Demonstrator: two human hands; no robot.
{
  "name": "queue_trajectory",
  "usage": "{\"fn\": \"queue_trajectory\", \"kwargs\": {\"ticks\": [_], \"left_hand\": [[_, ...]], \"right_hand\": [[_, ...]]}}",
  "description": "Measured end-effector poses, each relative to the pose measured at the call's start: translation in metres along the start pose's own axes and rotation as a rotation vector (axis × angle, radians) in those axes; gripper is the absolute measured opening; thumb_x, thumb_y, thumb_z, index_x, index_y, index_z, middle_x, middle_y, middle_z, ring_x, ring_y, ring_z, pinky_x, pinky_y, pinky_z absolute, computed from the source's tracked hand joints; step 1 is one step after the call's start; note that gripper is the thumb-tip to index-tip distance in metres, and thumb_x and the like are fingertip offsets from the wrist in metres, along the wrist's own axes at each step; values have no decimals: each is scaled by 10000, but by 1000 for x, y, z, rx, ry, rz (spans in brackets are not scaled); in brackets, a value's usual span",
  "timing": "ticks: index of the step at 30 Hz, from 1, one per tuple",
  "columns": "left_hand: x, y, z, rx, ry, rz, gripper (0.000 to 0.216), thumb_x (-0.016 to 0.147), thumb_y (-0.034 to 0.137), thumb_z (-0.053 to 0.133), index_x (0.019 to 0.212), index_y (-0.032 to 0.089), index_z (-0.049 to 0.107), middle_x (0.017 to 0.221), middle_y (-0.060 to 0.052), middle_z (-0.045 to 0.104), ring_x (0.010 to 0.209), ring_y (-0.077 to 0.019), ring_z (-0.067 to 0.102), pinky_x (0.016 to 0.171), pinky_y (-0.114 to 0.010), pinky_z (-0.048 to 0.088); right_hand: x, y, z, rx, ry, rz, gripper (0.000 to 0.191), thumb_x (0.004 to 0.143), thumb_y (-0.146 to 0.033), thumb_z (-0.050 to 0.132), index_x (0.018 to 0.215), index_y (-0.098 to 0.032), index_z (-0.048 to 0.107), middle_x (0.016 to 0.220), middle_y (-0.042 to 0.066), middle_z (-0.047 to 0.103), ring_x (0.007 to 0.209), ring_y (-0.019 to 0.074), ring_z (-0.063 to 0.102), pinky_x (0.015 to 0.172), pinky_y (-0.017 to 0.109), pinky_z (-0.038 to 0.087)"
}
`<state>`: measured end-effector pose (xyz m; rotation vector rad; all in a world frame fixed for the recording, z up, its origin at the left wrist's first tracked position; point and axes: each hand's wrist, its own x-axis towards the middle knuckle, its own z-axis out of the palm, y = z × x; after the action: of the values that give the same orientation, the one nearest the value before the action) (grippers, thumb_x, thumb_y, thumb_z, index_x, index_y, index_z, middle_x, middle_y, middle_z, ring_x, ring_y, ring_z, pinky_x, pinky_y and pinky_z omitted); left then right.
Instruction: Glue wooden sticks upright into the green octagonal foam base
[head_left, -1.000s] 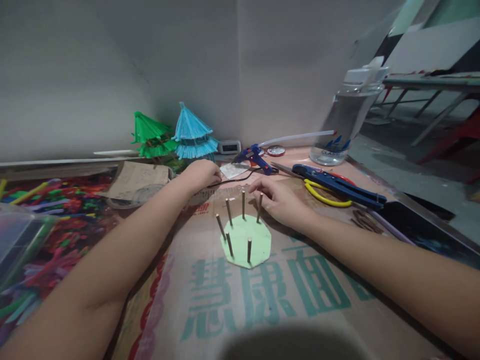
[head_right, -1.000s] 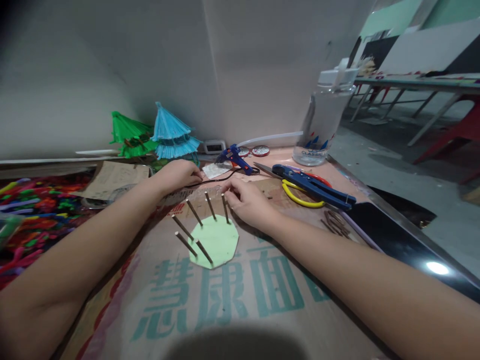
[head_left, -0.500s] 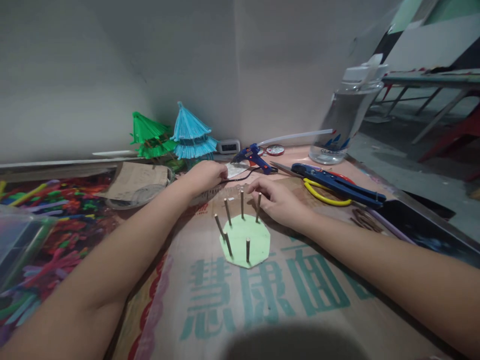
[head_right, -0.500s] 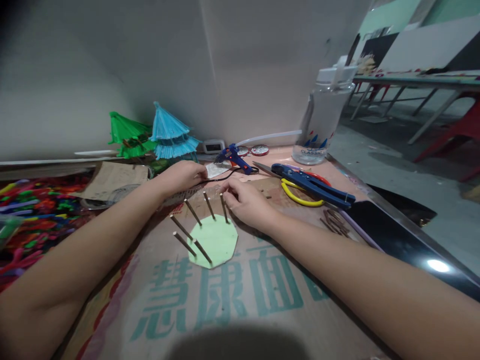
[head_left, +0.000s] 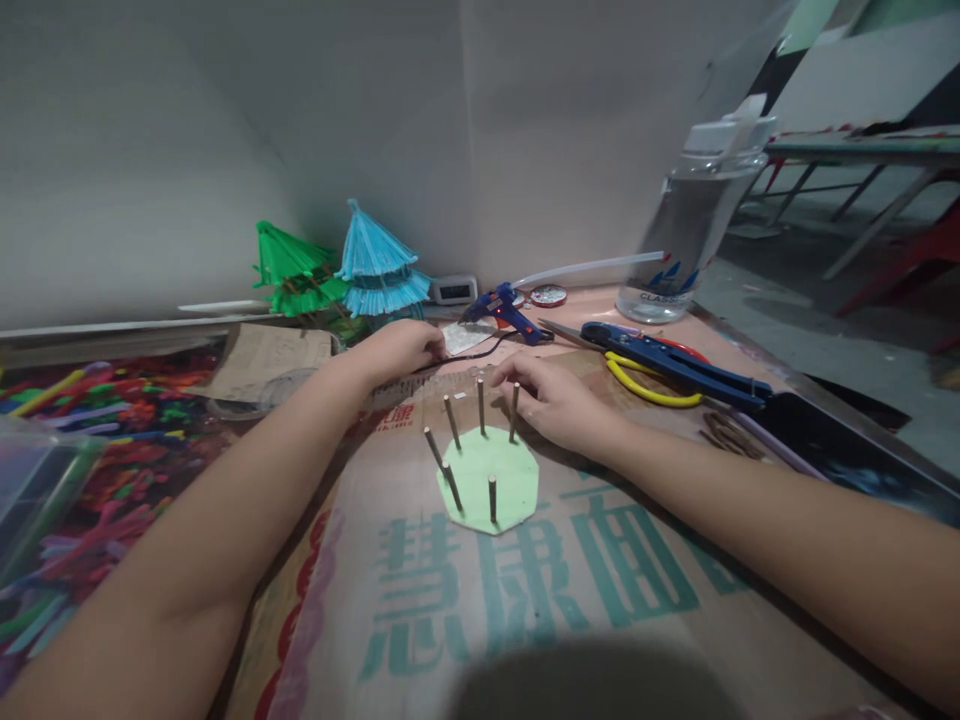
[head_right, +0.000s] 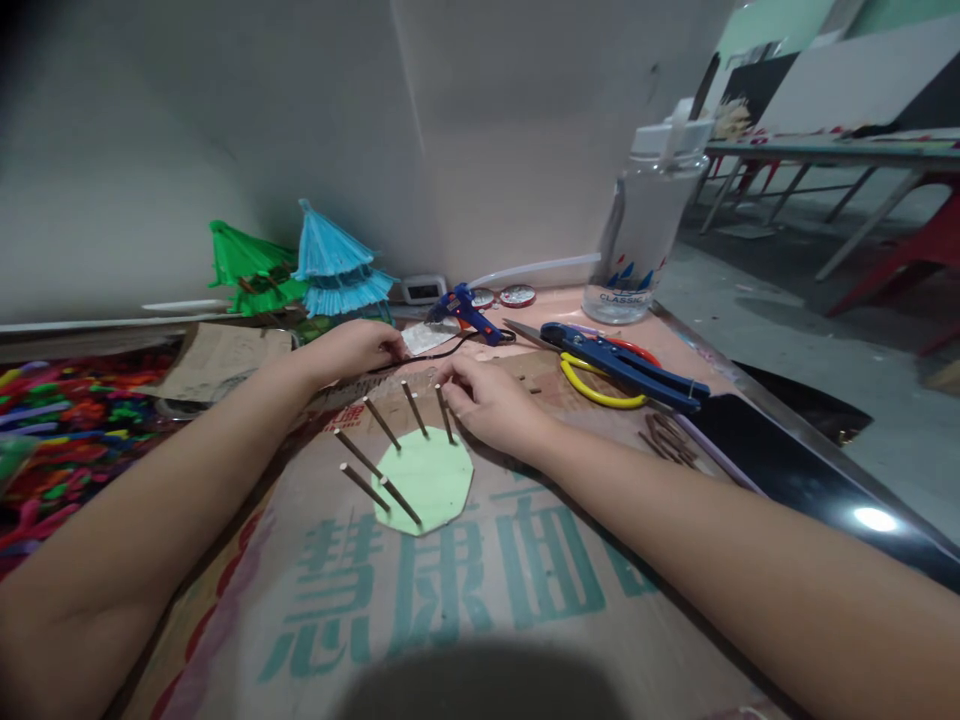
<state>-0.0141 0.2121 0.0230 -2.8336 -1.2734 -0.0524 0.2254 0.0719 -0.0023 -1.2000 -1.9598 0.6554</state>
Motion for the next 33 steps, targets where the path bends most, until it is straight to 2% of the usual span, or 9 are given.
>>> {"fn": "queue_trajectory", "kwargs": {"ticks": [7,12,21,25,33], "left_hand": [[5,-8,7,-24,-39,0,296,759,235,558,976,251,759,973,-2,801,857,-185,720,676,-224,474],[9,-16,13,-63,-54,-3,269,743,257,575,973,234,711,966,-9,792,852,-192,719,690,-228,489],[6,-8,9,-67,-38,18,253,733,211,553,927,225,716,955,-13,774,848,-187,700,690,-237,472],[5,-5,7,-30,-24,31,248,753,220,552,918,233,736,973,-23,776,882,-200,695,711,-250,463],[9,-11,9,2,-79,-15,254,747,255,588,961,232,723,948,-14,782,815,-198,696,637,-238,442]], "right_hand": [[-1,-1,0,7,-3,18,127,911,-176,529,974,-208,635,847,20,658,782,184,588,700,287,425],[0,-1,0,-8,-2,-7,112,922,-185,526,965,-210,626,874,24,664,802,185,589,707,286,422],[1,0,2,-19,-4,-11,120,904,-185,522,967,-205,622,802,8,627,739,179,568,675,282,403],[0,0,1,-15,-4,-6,119,906,-189,527,970,-200,626,831,21,646,769,187,583,688,287,414],[-1,-4,0,-9,-19,6,130,908,-166,524,980,-193,629,830,14,656,746,168,578,689,276,414]]}}
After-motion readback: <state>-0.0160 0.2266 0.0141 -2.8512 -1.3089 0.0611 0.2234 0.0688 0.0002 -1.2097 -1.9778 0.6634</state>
